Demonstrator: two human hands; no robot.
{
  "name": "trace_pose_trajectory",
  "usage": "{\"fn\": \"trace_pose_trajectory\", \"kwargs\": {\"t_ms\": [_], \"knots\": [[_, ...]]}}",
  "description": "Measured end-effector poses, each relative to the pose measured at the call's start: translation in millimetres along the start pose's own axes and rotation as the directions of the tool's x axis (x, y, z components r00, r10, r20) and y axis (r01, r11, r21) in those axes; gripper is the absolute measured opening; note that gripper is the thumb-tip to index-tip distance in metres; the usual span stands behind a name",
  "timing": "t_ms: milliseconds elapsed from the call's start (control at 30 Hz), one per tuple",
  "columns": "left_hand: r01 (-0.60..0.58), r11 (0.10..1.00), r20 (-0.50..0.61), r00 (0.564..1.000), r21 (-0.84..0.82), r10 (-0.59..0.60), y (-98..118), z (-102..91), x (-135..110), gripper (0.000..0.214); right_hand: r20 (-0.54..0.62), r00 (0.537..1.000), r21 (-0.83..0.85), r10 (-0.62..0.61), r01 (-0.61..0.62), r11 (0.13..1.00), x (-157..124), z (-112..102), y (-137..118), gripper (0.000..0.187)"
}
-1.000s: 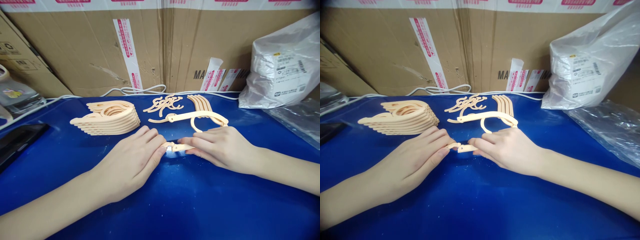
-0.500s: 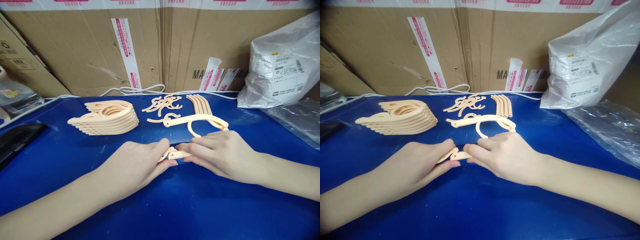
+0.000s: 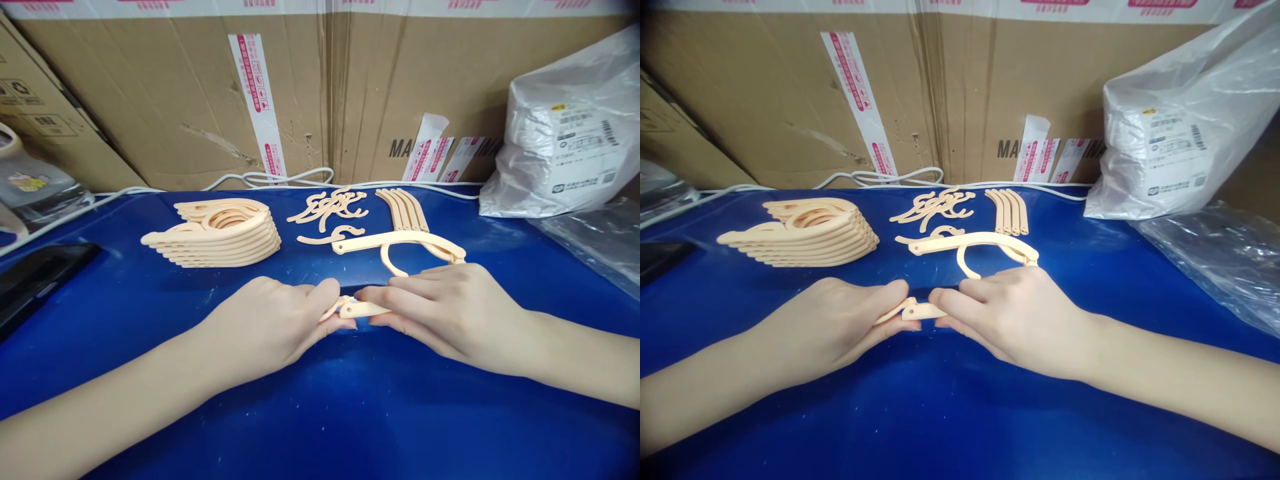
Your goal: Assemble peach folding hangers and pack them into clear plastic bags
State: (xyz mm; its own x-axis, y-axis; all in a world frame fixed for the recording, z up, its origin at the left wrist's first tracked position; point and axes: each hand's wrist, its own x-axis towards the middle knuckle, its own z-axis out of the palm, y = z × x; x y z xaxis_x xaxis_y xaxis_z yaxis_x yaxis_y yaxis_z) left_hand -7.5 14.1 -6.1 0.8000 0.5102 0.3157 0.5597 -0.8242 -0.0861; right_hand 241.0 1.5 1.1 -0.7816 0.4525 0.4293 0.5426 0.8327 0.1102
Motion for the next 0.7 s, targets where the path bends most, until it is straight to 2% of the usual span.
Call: {"fn": "trace_pose_trajectory", "kwargs": {"t_ms": [167,400,533,700], "knots": [[-0.106,0.974,0.019,0.994,0.198,0.105,0,-8.2,4,0.043,0.068,0.997,0.103,0.046,-0.053,0.993,1,-3,0,0.031],[-0.17,0.906,-0.011,0.982,0.387,0.188,1,-13.6,4,0.036,0.114,0.992,0.206,0.057,-0.08,0.975,2,-3,2,0.027],[-0.183,0.894,-0.048,0.974,0.41,0.221,1,-13.0,4,0.033,0.13,0.99,0.238,0.056,-0.086,0.968,2,-4,4,0.029],[-0.182,0.912,-0.073,0.972,0.368,0.223,2,-11.3,5,0.03,0.096,0.994,0.165,0.051,-0.067,0.984,1,-3,5,0.029]]}}
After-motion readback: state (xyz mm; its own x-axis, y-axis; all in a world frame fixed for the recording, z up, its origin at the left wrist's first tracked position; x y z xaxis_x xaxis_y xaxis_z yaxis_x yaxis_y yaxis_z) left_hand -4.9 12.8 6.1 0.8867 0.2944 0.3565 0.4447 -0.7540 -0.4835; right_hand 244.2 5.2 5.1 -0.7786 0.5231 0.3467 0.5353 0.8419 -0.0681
